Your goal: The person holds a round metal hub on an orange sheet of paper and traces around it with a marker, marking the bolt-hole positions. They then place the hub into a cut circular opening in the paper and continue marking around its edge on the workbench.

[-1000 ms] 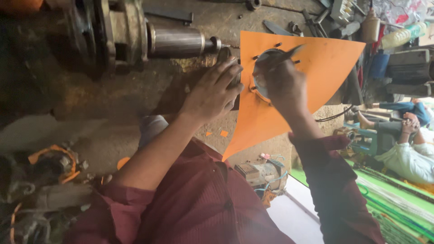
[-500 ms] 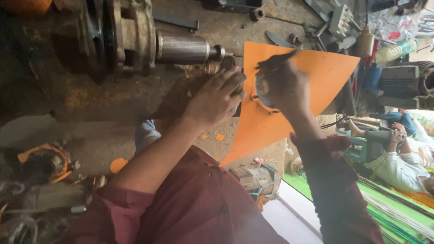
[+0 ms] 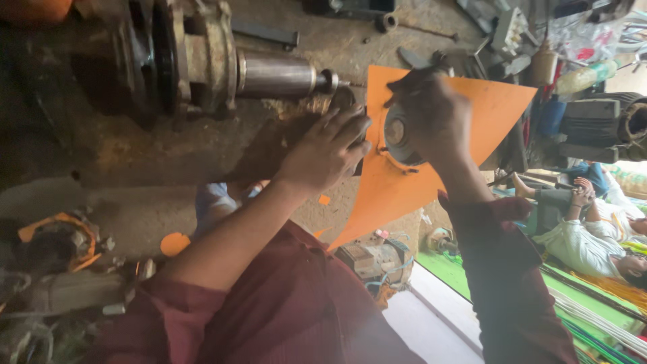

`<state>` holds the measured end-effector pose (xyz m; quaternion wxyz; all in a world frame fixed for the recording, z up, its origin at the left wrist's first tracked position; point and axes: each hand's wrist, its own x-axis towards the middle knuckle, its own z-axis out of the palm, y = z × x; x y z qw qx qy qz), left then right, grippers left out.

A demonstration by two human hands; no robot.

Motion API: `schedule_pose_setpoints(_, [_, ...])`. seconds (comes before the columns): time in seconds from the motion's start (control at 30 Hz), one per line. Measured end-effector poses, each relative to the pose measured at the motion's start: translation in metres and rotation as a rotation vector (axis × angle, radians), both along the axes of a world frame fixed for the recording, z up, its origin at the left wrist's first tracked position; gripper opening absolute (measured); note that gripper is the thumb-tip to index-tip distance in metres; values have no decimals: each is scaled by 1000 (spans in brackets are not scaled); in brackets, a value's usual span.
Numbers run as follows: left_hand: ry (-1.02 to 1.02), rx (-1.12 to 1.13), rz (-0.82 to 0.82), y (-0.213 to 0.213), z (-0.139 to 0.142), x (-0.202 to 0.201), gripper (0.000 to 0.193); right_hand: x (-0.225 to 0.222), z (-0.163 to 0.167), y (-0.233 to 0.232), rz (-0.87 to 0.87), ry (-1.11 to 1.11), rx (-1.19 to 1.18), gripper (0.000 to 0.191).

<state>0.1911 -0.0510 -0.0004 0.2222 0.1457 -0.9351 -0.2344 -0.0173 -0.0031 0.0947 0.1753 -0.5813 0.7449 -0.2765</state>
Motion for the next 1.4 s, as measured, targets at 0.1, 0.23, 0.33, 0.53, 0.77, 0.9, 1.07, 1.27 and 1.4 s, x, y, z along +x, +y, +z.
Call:
schedule_pose_setpoints(0.1, [9, -6, 2, 0, -4, -2, 45, -6, -6, 0, 122, 79, 16, 15])
schedule_pose_setpoints(0.23, [46, -4, 17, -2, -6, -3, 42, -14, -17, -8, 40, -317, -33, 16])
schedule_pose_setpoints(0.33, [-13, 20, -22, -3, -5, -2, 47, -15, -14, -14, 314, 758, 366, 33])
schedule_pose_setpoints(0.53, [20, 0, -9, -5, -2, 0, 44, -2, 0, -19, 106, 123, 18, 12])
schedule_pose_setpoints(0.77, [55, -34, 1, -9, 0, 2, 41, -19, 1, -35, 90, 131, 43, 16])
schedule_pose_setpoints(0.9, [7, -13, -33, -10, 2, 1, 44, -33, 0, -39, 374, 654, 43, 26])
schedule_pose_setpoints(1.07, [-33, 54, -68, -10, 0, -2, 48, -30, 0, -41, 44, 198, 134, 26])
schedule_pose_setpoints(1.27, [-36, 22, -94, -11, -3, -4, 51, -26, 4, -39, -164, -230, 26, 6])
schedule_pose_setpoints(1.4, [-30, -33, -75, -15, 2, -6, 49, -42, -5, -33, -30, 13, 23, 10])
